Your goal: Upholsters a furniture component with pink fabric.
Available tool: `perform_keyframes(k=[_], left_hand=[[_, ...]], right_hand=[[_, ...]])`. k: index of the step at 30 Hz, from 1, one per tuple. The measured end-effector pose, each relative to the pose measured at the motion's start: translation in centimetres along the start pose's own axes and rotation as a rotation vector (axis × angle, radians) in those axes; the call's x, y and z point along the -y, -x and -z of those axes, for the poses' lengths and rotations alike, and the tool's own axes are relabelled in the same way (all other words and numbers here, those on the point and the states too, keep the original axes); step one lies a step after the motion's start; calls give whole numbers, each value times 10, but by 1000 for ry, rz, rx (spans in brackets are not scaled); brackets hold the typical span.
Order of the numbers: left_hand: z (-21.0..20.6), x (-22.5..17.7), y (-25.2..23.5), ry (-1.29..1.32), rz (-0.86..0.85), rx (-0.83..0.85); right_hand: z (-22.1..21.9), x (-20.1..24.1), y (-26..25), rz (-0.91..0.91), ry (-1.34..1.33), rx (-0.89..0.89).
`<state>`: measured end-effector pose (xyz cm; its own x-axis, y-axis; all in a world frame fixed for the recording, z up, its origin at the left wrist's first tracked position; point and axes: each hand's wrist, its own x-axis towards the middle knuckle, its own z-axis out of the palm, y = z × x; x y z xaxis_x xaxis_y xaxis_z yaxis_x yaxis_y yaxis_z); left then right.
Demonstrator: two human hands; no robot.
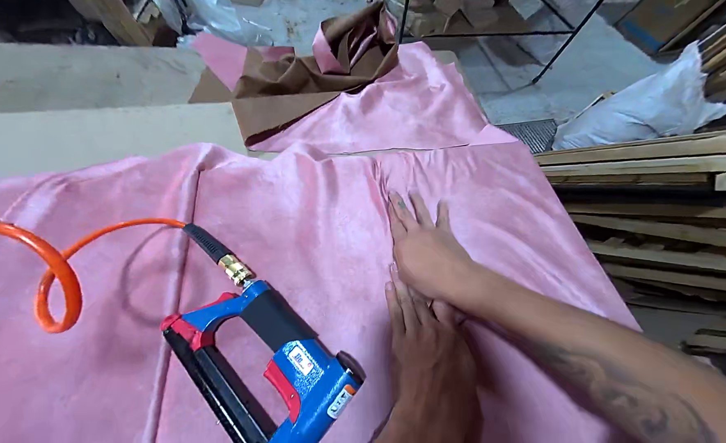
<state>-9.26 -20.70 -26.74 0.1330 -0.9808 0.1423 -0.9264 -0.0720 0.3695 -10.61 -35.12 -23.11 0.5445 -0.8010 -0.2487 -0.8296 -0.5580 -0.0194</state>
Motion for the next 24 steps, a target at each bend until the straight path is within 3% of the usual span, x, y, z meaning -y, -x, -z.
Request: perform_keyframes(k=[6,8,11,13,14,16,18,20,22,24], left_hand=[[-2,6,0,36,-36,24],[2,7,-2,36,-46,48],[2,9,-3,57,-46,8],[0,6,-1,45,-16,-19],[-1,4,-1,47,-10,-20],[-2,4,-3,79,-8,1],[-2,8,-2,108,-19,17],[-1,10,-2,108,-37,14],[0,11,-2,97,-47,-9],[-3,8,-4,82,-23,-51]], right_hand=[[18,-35,-146,-66,-9,29],[38,-38,-164,-116,39,36],[33,-11,-87,0,4,-189],[14,20,-36,75,2,-147],[6,23,-37,90,-2,-113],[2,6,-86,92,-31,-77],[14,-17,-148,119,-59,-9],[28,-34,-165,102,-62,-29],[36,-29,-114,64,-31,-172],[20,-9,-45,82,39,-172]])
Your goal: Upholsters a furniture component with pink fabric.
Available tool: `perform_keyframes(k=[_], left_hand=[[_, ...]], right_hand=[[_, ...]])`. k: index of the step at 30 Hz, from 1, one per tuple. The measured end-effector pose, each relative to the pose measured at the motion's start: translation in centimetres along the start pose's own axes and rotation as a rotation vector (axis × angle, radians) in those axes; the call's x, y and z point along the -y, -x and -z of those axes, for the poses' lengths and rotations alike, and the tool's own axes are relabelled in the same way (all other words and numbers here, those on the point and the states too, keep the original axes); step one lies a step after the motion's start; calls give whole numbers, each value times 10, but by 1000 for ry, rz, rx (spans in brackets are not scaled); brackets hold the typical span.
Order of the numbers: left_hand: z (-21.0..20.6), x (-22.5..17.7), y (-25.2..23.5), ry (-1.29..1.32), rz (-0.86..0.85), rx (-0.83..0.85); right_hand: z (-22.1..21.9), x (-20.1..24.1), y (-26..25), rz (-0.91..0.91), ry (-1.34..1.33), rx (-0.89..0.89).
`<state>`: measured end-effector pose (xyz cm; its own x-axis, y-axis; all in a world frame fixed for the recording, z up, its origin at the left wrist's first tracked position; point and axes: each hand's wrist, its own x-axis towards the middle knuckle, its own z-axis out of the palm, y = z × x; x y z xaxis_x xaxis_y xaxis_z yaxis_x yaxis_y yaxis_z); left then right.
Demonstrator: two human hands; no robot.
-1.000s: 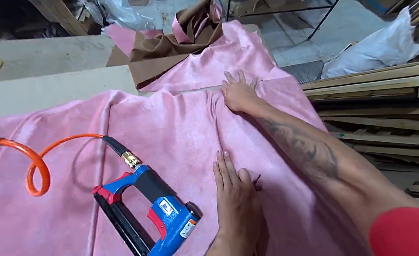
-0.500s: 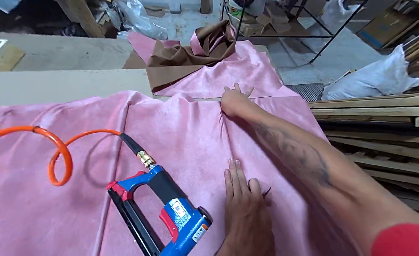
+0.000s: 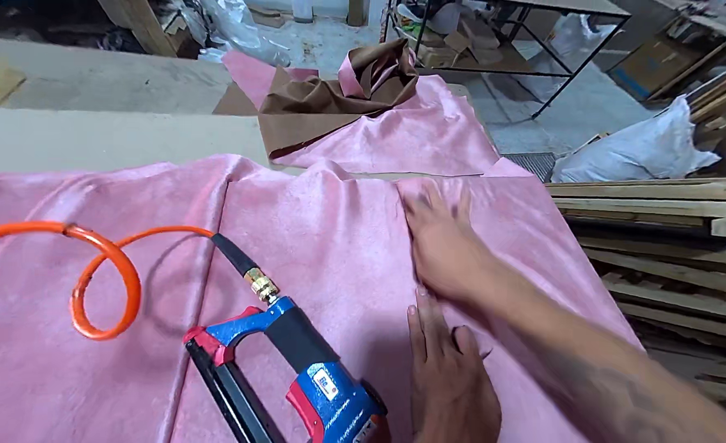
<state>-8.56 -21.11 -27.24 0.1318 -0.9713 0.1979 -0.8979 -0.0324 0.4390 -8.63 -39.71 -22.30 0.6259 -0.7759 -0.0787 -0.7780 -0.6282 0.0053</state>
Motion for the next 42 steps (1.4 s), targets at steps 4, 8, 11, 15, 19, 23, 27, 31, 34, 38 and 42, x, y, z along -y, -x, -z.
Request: perform_keyframes(k=[4,8,11,15,19,23,27,31,34,38,42], left_hand=[[-3,-4,1,-31,18,10],[2,-2,-1,-30,-18,75],[10,-1,-2,-89,-40,137],[5,3,1,-119,-55,75],[11,1,-3,-145,-40,68],[12,1,-3,-72,-31,133],[17,6,-3,13,-33,180],[66,28,24,266,-44,75],[83,56,77,336,-269,75],[58,63,92,188,-496,285],[55,61,69,345,-371,200]], right_hand=[[-22,-6,-19,28,20,141],[-11,-33,-99,75,-6,197],[-21,-40,-51,80,-108,22],[-49,-115,31,-109,-123,-129],[-14,-159,48,-401,-95,-178],[-42,-62,100,-121,-184,-100],[-51,-145,83,-240,-45,-118],[-18,-65,134,-368,-82,-212],[-48,21,194,-218,-221,-76],[-57,-84,166,-468,-163,-102],[-31,-64,183,-592,-184,-165]])
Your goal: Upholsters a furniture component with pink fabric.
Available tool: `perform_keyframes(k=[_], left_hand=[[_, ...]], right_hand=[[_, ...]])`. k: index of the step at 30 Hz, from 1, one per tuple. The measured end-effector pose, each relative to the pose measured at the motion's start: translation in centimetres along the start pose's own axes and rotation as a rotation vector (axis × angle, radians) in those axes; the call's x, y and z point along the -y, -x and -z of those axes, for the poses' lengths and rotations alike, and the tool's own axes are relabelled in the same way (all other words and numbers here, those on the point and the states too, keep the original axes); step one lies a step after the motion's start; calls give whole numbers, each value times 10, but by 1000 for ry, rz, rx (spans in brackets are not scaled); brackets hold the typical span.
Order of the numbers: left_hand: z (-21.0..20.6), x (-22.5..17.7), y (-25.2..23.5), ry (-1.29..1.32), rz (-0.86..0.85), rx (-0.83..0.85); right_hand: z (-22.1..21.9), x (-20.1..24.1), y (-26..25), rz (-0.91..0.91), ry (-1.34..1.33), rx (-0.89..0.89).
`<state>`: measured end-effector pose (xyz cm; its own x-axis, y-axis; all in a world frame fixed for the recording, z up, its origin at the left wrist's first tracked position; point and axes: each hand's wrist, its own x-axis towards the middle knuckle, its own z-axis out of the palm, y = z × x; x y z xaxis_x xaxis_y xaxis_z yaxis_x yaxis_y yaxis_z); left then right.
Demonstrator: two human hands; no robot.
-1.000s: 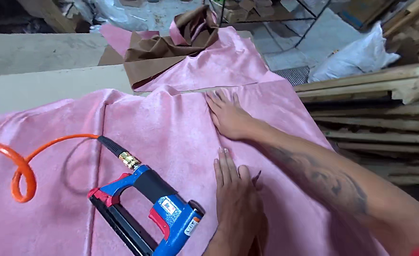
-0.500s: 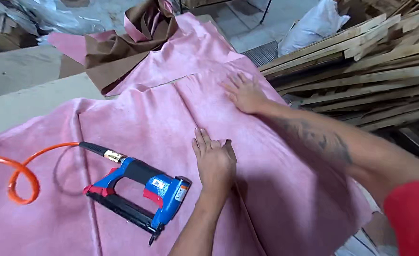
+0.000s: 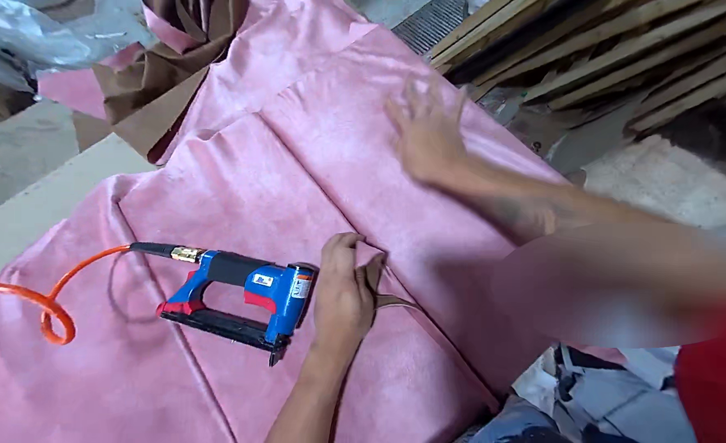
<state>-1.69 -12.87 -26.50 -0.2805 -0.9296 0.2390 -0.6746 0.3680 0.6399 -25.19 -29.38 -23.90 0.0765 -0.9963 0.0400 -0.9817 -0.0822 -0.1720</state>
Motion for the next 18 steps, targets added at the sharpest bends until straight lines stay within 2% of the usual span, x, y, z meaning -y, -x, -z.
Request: perform_keyframes(k=[2,4,6,8,10,12,14,15,18], left_hand=[[3,3,2,138,64,-62],[3,9,1,202,48,-56],[5,10,-1,163,-26,43],[11,11,-6,56,-117,184],[15,16,-23,-49,-166,252],[11,17,-37,-159,-165,236],[7,16,-41,-207,-123,236],[6,16,-42,-210,-113,228],[7,18,-41,-207,-122,215]], right_hand=[[-11,44,85,142,-62,74],[-23,48,118,214,-81,155],[-25,20,97,180,-52,135],[-18,-9,68,41,-22,41],[1,-13,66,-40,-44,-76],[5,18,108,100,-121,-123],[-9,55,161,317,-151,62],[-14,61,178,380,-152,115],[-8,45,232,432,-249,77]])
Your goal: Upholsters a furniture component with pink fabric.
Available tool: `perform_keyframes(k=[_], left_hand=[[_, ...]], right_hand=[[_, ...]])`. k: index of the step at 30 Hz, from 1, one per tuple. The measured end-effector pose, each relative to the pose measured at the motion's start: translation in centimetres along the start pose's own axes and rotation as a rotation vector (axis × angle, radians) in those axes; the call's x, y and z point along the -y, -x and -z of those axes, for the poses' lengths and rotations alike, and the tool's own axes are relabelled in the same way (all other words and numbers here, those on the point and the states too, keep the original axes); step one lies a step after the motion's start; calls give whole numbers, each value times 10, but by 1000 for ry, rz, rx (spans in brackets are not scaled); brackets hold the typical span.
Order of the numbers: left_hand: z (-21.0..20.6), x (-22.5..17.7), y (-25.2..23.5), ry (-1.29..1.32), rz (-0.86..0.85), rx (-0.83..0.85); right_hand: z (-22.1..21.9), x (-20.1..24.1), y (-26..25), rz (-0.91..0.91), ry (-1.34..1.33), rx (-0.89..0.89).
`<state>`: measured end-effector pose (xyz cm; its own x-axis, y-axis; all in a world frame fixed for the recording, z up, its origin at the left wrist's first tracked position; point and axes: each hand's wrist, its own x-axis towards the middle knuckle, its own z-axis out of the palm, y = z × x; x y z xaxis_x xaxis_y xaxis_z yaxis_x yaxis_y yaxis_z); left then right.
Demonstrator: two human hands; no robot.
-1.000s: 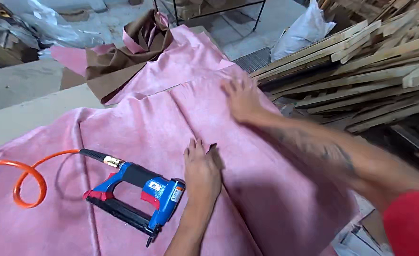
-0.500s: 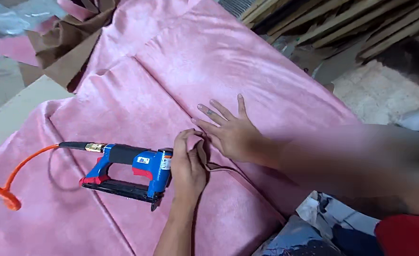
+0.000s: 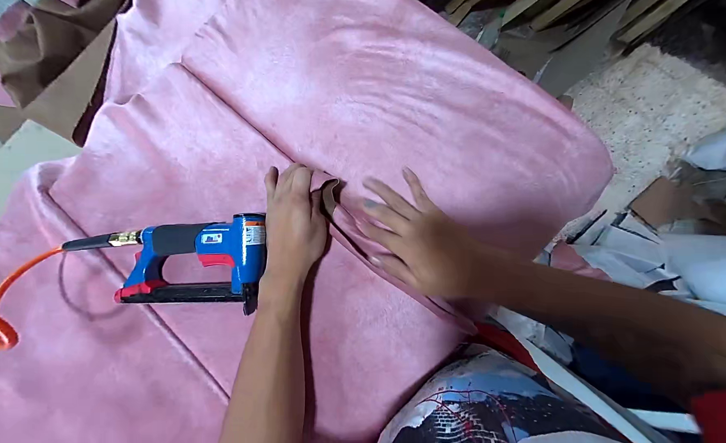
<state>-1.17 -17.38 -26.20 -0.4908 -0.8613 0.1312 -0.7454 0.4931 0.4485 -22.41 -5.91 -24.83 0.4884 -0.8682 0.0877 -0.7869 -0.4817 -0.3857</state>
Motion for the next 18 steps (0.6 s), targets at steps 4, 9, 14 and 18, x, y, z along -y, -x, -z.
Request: perform_keyframes(k=[4,9,14,18], left_hand=[[-3,-1,-6,-10,-2,-30],[10,-10,14,502,37,-273],[23,-54,97,1076,171,-305],[9,-53,159,815,316,-302]], right_hand=[[-6,20,139,-34,1,-55],[-11,42,191,-139,-12,-53],[-6,33,97,-215,33,43],[-12,13,-36,-137,69,55]])
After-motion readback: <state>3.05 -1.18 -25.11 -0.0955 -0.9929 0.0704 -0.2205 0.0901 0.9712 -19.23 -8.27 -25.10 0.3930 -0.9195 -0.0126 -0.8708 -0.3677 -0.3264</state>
